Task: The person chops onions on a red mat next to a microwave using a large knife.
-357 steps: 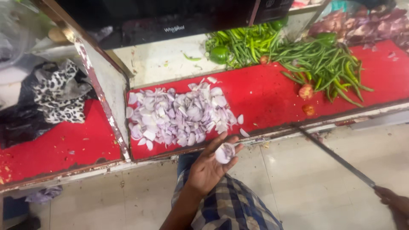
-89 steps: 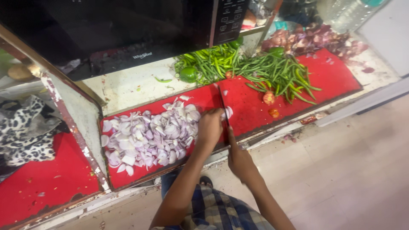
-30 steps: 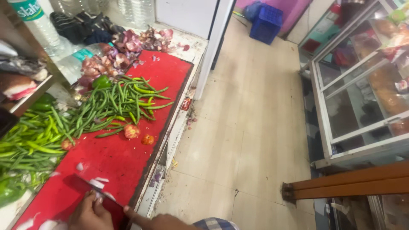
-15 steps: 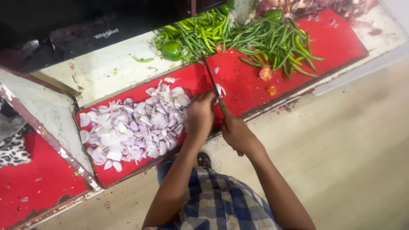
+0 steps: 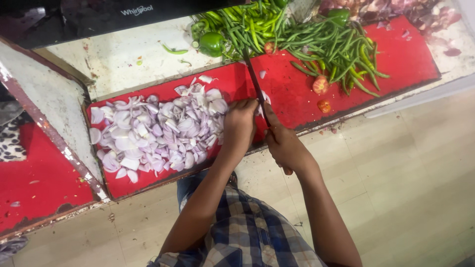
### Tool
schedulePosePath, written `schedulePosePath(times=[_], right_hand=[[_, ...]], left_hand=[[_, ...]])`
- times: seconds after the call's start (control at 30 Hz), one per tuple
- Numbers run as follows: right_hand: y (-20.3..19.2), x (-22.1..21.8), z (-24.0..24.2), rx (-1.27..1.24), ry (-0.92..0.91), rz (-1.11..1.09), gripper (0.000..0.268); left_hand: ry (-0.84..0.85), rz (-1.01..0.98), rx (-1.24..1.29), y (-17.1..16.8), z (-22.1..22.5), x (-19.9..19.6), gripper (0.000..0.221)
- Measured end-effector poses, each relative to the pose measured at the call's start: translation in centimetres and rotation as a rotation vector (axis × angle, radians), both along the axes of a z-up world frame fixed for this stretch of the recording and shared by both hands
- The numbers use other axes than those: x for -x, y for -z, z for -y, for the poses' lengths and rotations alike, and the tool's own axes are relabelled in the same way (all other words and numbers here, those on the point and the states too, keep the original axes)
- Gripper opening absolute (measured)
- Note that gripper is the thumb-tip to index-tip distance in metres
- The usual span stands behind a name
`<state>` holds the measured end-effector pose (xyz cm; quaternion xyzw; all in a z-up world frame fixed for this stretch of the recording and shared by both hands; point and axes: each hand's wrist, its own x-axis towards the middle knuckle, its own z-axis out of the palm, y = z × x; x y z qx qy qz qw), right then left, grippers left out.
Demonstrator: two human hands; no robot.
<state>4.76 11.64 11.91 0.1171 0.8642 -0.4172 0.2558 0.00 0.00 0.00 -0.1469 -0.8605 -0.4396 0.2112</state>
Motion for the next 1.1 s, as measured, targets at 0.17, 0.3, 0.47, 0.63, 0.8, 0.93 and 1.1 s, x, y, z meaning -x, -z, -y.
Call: schedulePosePath(times=[0.17, 0.3, 0.47, 0.63, 0.8, 0.93, 1.1], right_hand=[[0.3, 0.1, 0.1, 0.007, -0.012, -0.045, 0.072], [0.4, 0.2, 0.4, 0.008, 0.01, -0.007, 0.071], [2.9, -1.1, 0.3, -0.039, -0.031, -0.048, 0.072], [9.3, -6.9, -0.9, -0.073, -0.111, -0.247, 0.076], [9.5, -6.8, -1.4, -0.048, -0.073, -0.298, 0.077], [4.8, -2.5, -1.0, -0.021, -0.017, -0.094, 0.074], [1.5, -0.8, -1.0, 0.143, 0.004, -0.104, 0.073]], left_hand=[[0.011, 0.047, 0.012, -0.3, 0.2, -0.1, 0.026], [0.004, 0.046, 0.021, 0.1, 0.1, 0.1, 0.019], [0.002, 0.02, -0.015, 0.3, 0.0, 0.1, 0.022], [-0.002, 0.111, -0.027, 0.1, -0.2, 0.2, 0.019], [-0.016, 0.026, 0.033, 0.2, -0.3, 0.2, 0.025], [-0.012, 0.052, 0.017, -0.1, -0.4, 0.1, 0.018], [-0.021, 0.072, 0.06, 0.4, -0.5, 0.2, 0.016]])
